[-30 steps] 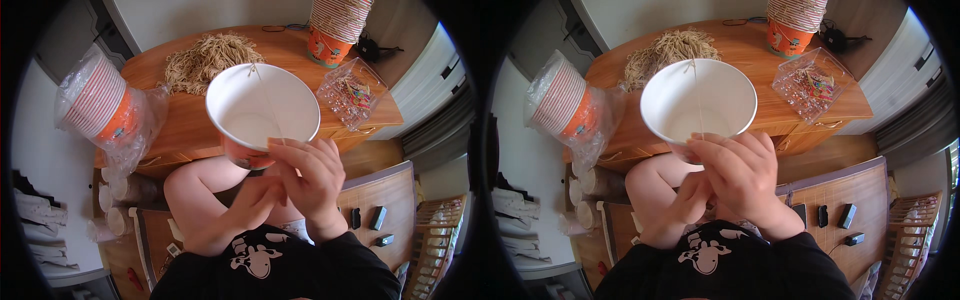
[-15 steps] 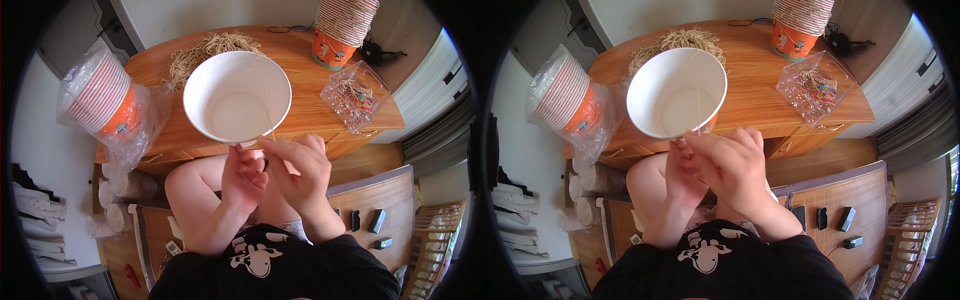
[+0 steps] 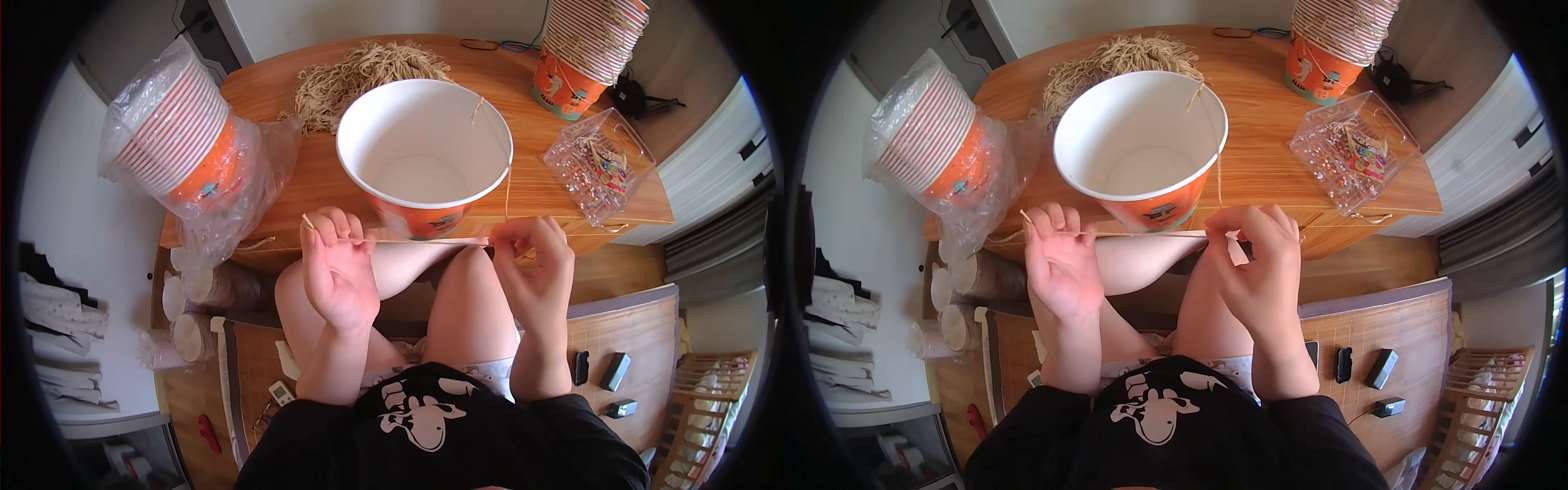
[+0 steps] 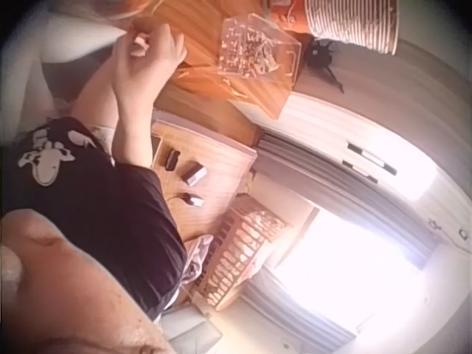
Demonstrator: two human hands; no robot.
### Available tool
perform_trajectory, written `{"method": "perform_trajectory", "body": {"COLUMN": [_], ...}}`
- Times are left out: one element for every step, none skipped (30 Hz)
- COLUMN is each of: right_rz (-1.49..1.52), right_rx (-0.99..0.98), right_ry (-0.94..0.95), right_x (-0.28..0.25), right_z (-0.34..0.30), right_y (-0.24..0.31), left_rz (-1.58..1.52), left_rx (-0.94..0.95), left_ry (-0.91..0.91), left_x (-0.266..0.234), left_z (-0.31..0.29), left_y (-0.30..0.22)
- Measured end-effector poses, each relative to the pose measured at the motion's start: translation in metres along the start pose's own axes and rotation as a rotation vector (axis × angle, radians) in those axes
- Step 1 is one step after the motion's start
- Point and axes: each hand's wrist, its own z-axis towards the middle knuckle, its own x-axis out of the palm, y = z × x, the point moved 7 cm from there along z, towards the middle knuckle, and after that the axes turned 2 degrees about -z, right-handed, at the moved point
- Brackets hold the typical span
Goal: Attaching string handles to paper buckets for packaging.
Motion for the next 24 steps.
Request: {"method": "perform_trajectory", "body": {"right_rz": [-0.080, -0.161, -0.162, -0.252, -0.342, -0.345, -0.240, -0.134, -0.034, 0.039, 0.110, 0.110, 0.107, 0.109, 0.111, 0.112, 0.103, 0.094, 0.079, 0.077, 0.006, -0.065, -0.068, -0.105], "right_rx": [0.010, 0.019, 0.019, -0.082, -0.182, -0.181, -0.235, -0.292, -0.338, -0.356, -0.374, -0.353, -0.353, -0.378, -0.402, -0.407, -0.402, -0.398, -0.437, -0.438, -0.456, -0.473, -0.476, -0.535], "right_ry": [0.075, 0.147, 0.148, 0.089, 0.030, 0.032, 0.013, -0.005, 0.089, 0.131, 0.172, 0.205, 0.207, 0.212, 0.219, 0.223, 0.208, 0.193, 0.165, 0.170, 0.139, 0.107, 0.110, 0.092], "right_x": [0.004, 0.008, 0.007, 0.004, 0.001, 0.001, -0.001, -0.004, -0.001, 0.005, 0.012, 0.016, 0.020, 0.024, 0.027, 0.027, 0.026, 0.026, 0.028, 0.031, 0.032, 0.034, 0.036, 0.037], "right_z": [0.000, 0.000, 0.001, 0.002, 0.003, 0.003, 0.003, 0.003, 0.005, 0.008, 0.010, 0.012, 0.012, 0.012, 0.012, 0.012, 0.013, 0.014, 0.014, 0.015, 0.016, 0.017, 0.018, 0.019], "right_y": [0.001, 0.002, 0.006, 0.018, 0.030, 0.035, 0.045, 0.057, 0.065, 0.069, 0.072, 0.076, 0.075, 0.075, 0.076, 0.078, 0.081, 0.082, 0.085, 0.088, 0.093, 0.096, 0.097, 0.101], "left_rz": [0.003, 0.002, 0.067, 0.131, 0.184, 0.253, 0.322, 0.349, 0.349, 0.348, 0.401, 0.397, 0.335, 0.275, 0.284, 0.283, 0.201, 0.118, 0.115, 0.141, 0.167, 0.163, 0.240, 0.317], "left_rx": [0.027, 0.027, -0.022, -0.072, -0.123, -0.153, -0.184, -0.235, -0.274, -0.312, -0.374, -0.374, -0.422, -0.465, -0.427, -0.422, -0.467, -0.510, -0.506, -0.450, -0.395, -0.393, -0.325, -0.256], "left_ry": [0.035, 0.033, 0.180, 0.328, 0.335, 0.408, 0.482, 0.535, 0.535, 0.535, 0.512, 0.512, 0.502, 0.488, 0.487, 0.484, 0.552, 0.620, 0.617, 0.583, 0.549, 0.545, 0.543, 0.539], "left_x": [0.007, 0.007, 0.014, 0.024, 0.027, 0.030, 0.032, 0.038, 0.047, 0.053, 0.052, 0.055, 0.059, 0.063, 0.060, 0.053, 0.048, 0.046, 0.042, 0.038, 0.034, 0.033, 0.035, 0.037], "left_z": [0.002, 0.004, 0.006, 0.004, 0.002, 0.000, -0.002, -0.006, -0.011, -0.016, -0.019, -0.020, -0.023, -0.025, -0.025, -0.022, -0.021, -0.023, -0.023, -0.022, -0.020, -0.020, -0.017, -0.014], "left_y": [-0.003, -0.006, -0.006, -0.004, -0.003, -0.001, 0.001, -0.001, -0.003, -0.005, -0.003, -0.003, -0.001, 0.000, -0.001, -0.001, 0.001, 0.002, 0.003, 0.001, -0.002, -0.003, -0.008, -0.014]}}
